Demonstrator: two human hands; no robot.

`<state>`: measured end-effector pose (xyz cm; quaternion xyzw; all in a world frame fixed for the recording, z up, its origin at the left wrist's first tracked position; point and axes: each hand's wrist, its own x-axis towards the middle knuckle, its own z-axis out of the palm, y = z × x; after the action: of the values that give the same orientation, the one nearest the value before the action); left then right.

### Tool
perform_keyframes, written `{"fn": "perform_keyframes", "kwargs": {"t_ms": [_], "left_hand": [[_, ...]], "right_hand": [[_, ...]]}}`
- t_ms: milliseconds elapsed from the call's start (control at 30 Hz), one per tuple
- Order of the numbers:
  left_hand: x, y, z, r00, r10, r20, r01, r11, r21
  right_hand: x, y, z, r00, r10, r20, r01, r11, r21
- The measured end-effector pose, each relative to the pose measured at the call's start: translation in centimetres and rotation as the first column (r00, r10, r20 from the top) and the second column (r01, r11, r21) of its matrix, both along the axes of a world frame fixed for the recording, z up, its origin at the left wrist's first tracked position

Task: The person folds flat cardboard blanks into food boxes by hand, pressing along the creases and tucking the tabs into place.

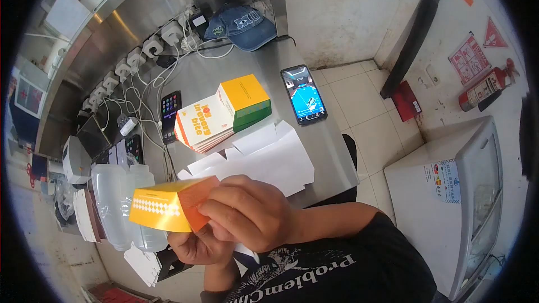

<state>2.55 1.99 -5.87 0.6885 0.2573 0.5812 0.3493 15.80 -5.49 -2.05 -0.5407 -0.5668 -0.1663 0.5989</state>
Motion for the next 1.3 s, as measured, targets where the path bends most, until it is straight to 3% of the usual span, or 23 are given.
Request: {"fn": "perform_keyframes", "kwargs": {"t_ms": [33, 67, 133, 200, 233, 300, 333, 433, 533, 633, 867, 1067, 1167, 1233, 1300], "left_hand": [[0.0, 0.1, 0.1, 0.994, 0.035, -0.099, -0.023, 0.992, 0.123], [0.2, 0.0, -0.3, 0.993, -0.047, 0.106, 0.060, 0.991, -0.123], [0.4, -0.2, -0.3, 0.946, -0.062, 0.319, 0.173, 0.927, -0.333], [0.8, 0.1, 0.3, 0.999, -0.054, -0.007, 0.054, 0.998, 0.016], [1.0, 0.5, 0.6, 0.999, -0.040, -0.009, 0.040, 0.999, 0.021], [1.5, 1.0, 0.8, 0.992, 0.076, -0.102, -0.052, 0.975, 0.215], [1.5, 1.0, 0.8, 0.992, 0.075, -0.100, -0.053, 0.976, 0.213], [1.4, 0.7, 0.6, 1.000, -0.022, 0.015, 0.022, 0.999, -0.046], [0.8, 0.9, 0.3, 0.994, -0.082, 0.077, 0.088, 0.992, -0.087], [0.9, 1.1, -0.1, 0.974, -0.122, 0.189, 0.141, 0.986, -0.090], [0.1, 1.4, -0.5, 0.993, -0.070, 0.092, 0.082, 0.987, -0.141], [0.1, 1.8, -1.4, 0.975, -0.113, 0.191, 0.135, 0.986, -0.102], [-0.1, 1.2, -1.7, 0.952, -0.176, 0.251, 0.221, 0.962, -0.161], [-0.2, 0.1, -1.9, 0.957, -0.252, 0.145, 0.276, 0.943, -0.187], [0.7, -1.4, -2.3, 0.944, -0.272, 0.188, 0.300, 0.944, -0.138]], "right_hand": [[0.1, 0.1, 0.1, 1.000, 0.005, 0.001, -0.005, 1.000, 0.000], [0.3, 0.1, 0.3, 0.999, 0.033, -0.013, -0.033, 0.999, 0.000], [0.8, 0.2, 0.4, 0.997, 0.077, -0.029, -0.077, 0.997, 0.008], [1.4, 0.5, 0.2, 0.996, 0.081, -0.035, -0.079, 0.995, 0.058], [1.2, 0.7, 0.0, 0.995, 0.095, -0.036, -0.093, 0.994, 0.063], [1.1, 0.9, -0.4, 0.994, 0.058, -0.087, -0.053, 0.997, 0.059], [1.0, 0.9, -0.8, 0.992, 0.077, -0.104, -0.071, 0.996, 0.060], [1.2, 0.8, -0.6, 0.991, 0.108, -0.076, -0.104, 0.993, 0.062], [1.3, 0.6, -0.3, 0.990, 0.112, -0.085, -0.108, 0.993, 0.057], [1.3, 0.5, -0.5, 0.988, 0.127, -0.084, -0.124, 0.991, 0.043], [1.2, -0.2, 0.0, 0.975, 0.182, -0.131, -0.186, 0.982, -0.020], [1.0, -0.8, 0.3, 0.975, 0.189, -0.118, -0.200, 0.976, -0.086], [0.9, -0.9, 0.4, 0.994, 0.101, -0.043, -0.105, 0.990, -0.090], [1.0, -0.9, 0.4, 0.999, 0.048, -0.020, -0.050, 0.996, -0.079], [1.2, -0.6, 0.1, 0.999, 0.035, -0.024, -0.036, 0.998, -0.051]]}}
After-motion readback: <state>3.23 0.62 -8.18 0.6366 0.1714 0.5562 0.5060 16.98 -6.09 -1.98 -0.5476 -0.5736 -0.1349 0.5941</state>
